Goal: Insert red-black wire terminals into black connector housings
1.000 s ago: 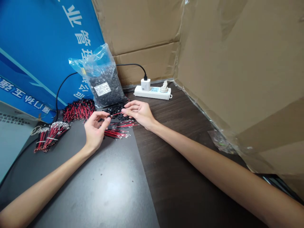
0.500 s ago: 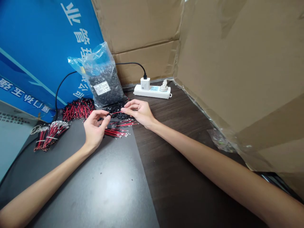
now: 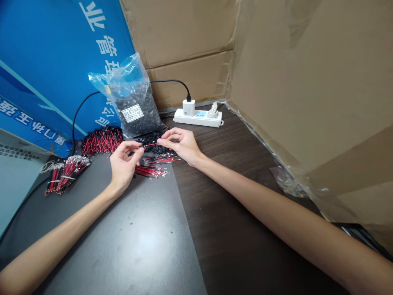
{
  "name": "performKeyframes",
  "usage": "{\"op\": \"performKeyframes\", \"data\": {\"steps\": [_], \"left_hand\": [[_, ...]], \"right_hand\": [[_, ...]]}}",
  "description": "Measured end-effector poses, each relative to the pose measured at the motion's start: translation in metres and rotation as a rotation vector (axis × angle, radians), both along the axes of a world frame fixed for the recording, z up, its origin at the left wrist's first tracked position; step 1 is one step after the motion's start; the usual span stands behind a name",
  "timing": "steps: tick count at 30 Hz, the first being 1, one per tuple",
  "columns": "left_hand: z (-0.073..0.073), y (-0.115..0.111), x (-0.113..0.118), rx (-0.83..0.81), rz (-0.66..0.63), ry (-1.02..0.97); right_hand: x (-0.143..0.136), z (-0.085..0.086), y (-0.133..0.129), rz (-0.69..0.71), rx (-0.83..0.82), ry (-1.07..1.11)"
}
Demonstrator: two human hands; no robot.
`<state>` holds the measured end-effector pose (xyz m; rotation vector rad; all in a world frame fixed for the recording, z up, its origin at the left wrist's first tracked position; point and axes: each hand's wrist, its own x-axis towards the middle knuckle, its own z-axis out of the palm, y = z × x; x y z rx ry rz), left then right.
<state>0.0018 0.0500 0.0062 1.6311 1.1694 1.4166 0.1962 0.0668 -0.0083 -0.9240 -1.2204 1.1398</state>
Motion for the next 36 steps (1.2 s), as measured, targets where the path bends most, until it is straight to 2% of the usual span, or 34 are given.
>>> {"op": "performKeyframes", "data": {"steps": [36], "left_hand": [[-0.0006,0.0009,0.0003,-0.017,-0.002,0.004]], "right_hand": [[0.0010,-0.0012,0.0016,-0.010,0.022,-0.027]]}}
